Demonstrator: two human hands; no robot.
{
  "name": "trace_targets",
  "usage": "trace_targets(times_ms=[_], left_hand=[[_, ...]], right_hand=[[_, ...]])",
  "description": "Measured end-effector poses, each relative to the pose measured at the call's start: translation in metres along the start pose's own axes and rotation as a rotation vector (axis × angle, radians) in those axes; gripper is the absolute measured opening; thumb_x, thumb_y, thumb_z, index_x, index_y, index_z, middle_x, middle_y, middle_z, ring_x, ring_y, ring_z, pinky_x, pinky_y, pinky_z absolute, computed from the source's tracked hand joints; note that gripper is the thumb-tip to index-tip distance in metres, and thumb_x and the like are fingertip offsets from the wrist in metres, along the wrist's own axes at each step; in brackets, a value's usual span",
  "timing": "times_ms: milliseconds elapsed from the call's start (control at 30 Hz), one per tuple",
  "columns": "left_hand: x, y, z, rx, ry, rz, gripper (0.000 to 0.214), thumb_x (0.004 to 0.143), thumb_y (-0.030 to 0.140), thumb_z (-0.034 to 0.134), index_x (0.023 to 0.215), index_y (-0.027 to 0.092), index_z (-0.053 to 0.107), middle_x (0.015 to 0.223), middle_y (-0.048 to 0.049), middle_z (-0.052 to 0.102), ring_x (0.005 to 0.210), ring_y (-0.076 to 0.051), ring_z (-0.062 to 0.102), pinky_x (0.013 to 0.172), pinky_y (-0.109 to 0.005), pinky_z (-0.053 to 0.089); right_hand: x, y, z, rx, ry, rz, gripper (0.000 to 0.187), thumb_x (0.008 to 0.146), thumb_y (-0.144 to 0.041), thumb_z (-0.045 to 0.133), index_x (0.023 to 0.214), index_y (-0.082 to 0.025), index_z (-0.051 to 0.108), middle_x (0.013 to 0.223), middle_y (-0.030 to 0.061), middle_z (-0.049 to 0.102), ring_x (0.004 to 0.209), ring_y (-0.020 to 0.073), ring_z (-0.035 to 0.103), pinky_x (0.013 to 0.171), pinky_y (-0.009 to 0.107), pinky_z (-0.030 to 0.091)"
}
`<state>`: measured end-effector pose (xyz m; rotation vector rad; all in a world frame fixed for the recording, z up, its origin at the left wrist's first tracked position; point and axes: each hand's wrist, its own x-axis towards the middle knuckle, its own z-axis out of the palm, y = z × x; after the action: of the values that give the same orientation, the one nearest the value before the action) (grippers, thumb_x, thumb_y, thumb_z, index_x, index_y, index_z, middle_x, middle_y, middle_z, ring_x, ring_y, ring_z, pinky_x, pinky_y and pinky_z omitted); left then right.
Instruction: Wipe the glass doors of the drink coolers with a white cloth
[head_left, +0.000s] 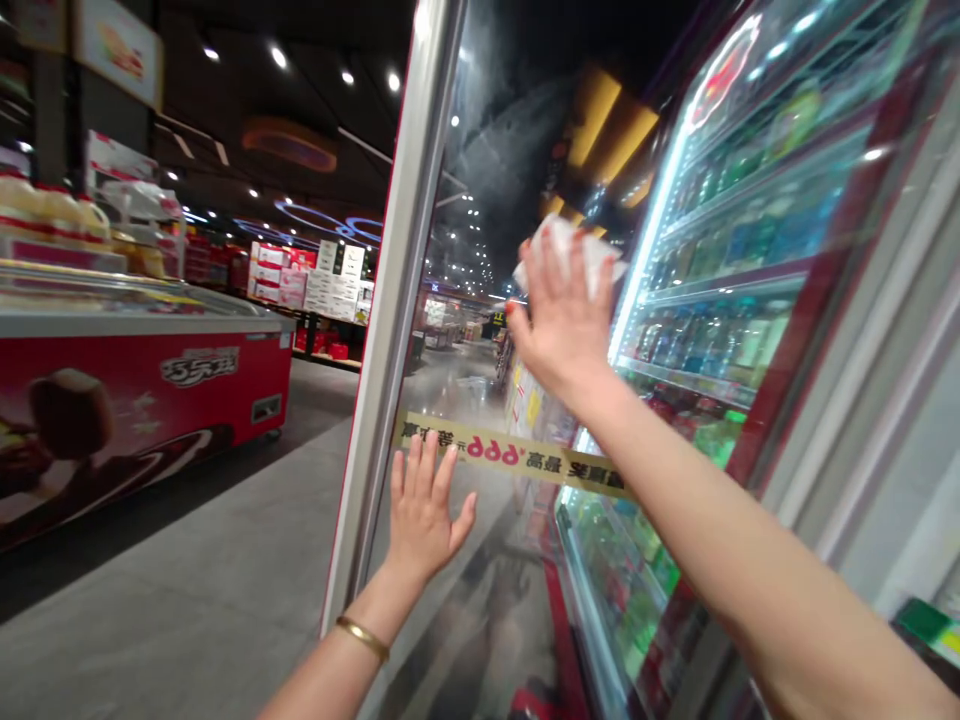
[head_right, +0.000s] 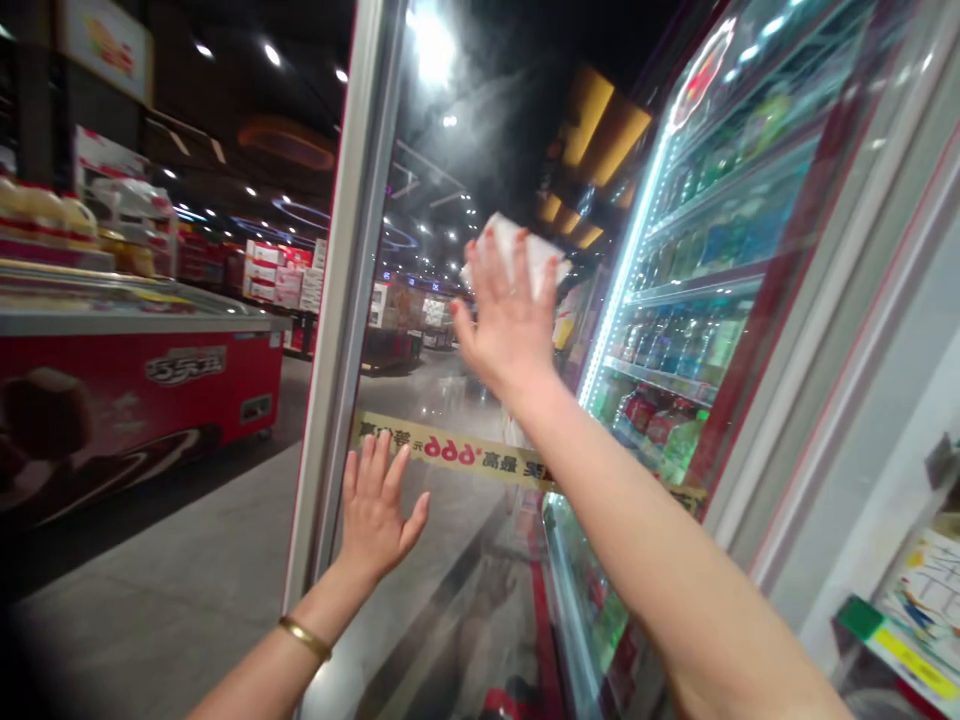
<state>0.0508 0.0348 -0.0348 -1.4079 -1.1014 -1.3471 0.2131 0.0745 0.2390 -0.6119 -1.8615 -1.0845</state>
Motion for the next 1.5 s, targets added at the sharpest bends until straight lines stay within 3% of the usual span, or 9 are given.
trace_targets(times_ms=[167,433,633,833,967,1033,1100,1267,1500], left_hand=[[0.024,-0.019,-0.017,-0.201,0.138,0.007,0.07,0.103,0.022,0.053,0.171,0.026,0.035,0.167,-0.0131,0.054,0.161,-0.023,0.046,0.131,-0.044,0.041],[0.082,-0.044,-0.008,0.013,0.008,0.136,0.082,0.105,0.032,0.057,0.178,0.026,0.019,0.18,-0.0107,0.034,0.172,-0.026,0.02,0.143,-0.048,0.016],[0.077,-0.048,-0.001,0.017,0.031,0.163,0.084,0.102,0.032,0.064,0.177,0.028,0.026,0.178,-0.0072,0.036,0.17,-0.024,0.026,0.143,-0.043,0.015],[0.077,-0.046,-0.001,0.0,0.012,0.158,0.085,0.102,0.034,0.063,0.177,0.028,0.024,0.18,-0.0069,0.033,0.172,-0.023,0.021,0.143,-0.044,0.014],[0.076,-0.047,-0.001,-0.008,-0.005,0.147,0.085,0.102,0.035,0.063,0.177,0.028,0.024,0.181,-0.0069,0.031,0.172,-0.023,0.02,0.143,-0.045,0.012],[0.076,-0.049,-0.002,-0.012,-0.015,0.156,0.084,0.102,0.035,0.062,0.177,0.028,0.025,0.181,-0.0071,0.029,0.173,-0.024,0.019,0.143,-0.045,0.012],[0.075,-0.05,-0.003,-0.022,-0.038,0.15,0.083,0.103,0.037,0.061,0.177,0.028,0.025,0.182,-0.0064,0.027,0.173,-0.024,0.018,0.143,-0.046,0.012],[0.075,-0.051,-0.006,-0.086,-0.172,0.022,0.077,0.106,0.05,0.055,0.175,0.029,0.029,0.184,0.0005,0.022,0.175,-0.026,0.009,0.144,-0.055,0.005],[0.079,-0.05,-0.008,-0.051,-0.228,0.043,0.075,0.112,0.051,0.046,0.173,0.01,0.03,0.186,-0.0086,0.017,0.175,-0.028,0.004,0.143,-0.056,0.002]], right_hand=[[-0.062,-0.046,0.023,0.134,-0.279,-0.723,0.061,0.111,-0.048,0.043,0.169,-0.03,0.043,0.178,-0.0063,0.041,0.169,0.0189,0.03,0.143,0.05,0.021],[0.014,0.04,-0.011,-0.037,0.118,0.186,0.076,0.112,-0.055,0.03,0.178,-0.021,0.013,0.187,0.0133,0.014,0.174,0.0382,0.005,0.133,0.083,0.003],[-0.098,0.019,-0.004,-0.058,-0.129,-0.532,0.076,0.109,-0.068,0.039,0.174,-0.029,0.033,0.181,0.002,0.037,0.171,0.0232,0.024,0.143,0.054,0.017],[-0.136,0.104,-0.041,-0.203,0.133,0.522,0.081,0.112,-0.062,0.026,0.178,-0.017,0.015,0.184,0.021,0.017,0.173,0.0425,0.013,0.13,0.084,0.015],[-0.213,0.032,-0.017,-0.187,0.034,0.066,0.086,0.104,-0.061,0.043,0.178,-0.024,0.022,0.184,0.0102,0.023,0.174,0.0378,0.003,0.134,0.08,0.018],[-0.252,-0.007,-0.009,-0.154,-0.003,-0.156,0.07,0.099,-0.07,0.045,0.166,-0.049,0.047,0.179,-0.02,0.03,0.174,0.0166,0.0,0.141,0.046,0.026],[-0.28,-0.017,-0.01,-0.134,-0.013,-0.206,0.062,0.098,-0.069,0.046,0.159,-0.058,0.052,0.173,-0.0313,0.032,0.172,0.0074,0.001,0.139,0.03,0.024],[-0.305,0.034,-0.015,-0.193,0.024,0.241,0.082,0.107,-0.046,0.044,0.178,-0.019,0.017,0.185,0.0134,0.018,0.175,0.0351,0.001,0.135,0.079,0.008],[-0.316,0.032,-0.001,-0.229,0.027,0.515,0.078,0.11,-0.054,0.032,0.177,-0.016,0.02,0.182,0.0218,0.026,0.173,0.0397,0.005,0.13,0.082,0.012]])
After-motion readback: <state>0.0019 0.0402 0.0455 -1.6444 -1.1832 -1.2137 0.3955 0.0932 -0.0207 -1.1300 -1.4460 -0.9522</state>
